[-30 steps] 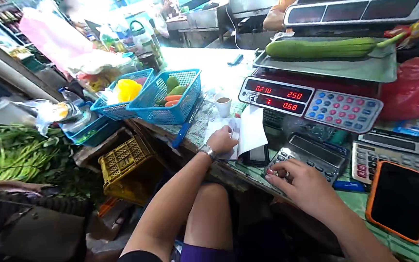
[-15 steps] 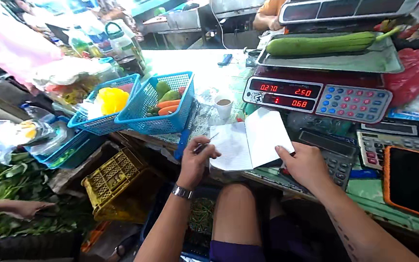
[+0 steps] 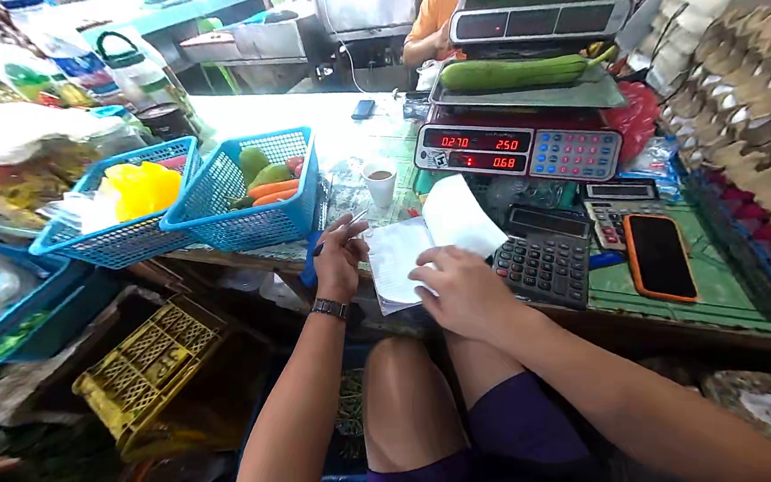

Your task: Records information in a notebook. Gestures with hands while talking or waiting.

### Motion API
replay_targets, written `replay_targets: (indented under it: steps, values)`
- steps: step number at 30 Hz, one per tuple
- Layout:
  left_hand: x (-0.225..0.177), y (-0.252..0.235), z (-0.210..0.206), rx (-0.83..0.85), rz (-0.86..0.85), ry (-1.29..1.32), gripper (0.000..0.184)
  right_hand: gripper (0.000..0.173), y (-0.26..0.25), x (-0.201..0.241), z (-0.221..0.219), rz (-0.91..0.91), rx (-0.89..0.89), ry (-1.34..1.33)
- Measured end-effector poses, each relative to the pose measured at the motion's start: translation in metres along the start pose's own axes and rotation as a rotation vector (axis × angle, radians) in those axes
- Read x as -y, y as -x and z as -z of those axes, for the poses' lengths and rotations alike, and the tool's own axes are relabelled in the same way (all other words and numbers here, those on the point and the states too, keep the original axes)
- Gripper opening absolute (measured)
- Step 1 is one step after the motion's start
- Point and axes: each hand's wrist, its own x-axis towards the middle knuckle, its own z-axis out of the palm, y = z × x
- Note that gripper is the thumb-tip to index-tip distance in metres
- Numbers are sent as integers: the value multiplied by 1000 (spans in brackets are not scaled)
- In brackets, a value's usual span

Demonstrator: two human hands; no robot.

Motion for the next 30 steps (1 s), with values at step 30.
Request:
replay_targets:
  steps: [30]
  values:
    - [29,-74,0,-1,-281,-807,39,58,-31,-42,-90,-73,221,-63]
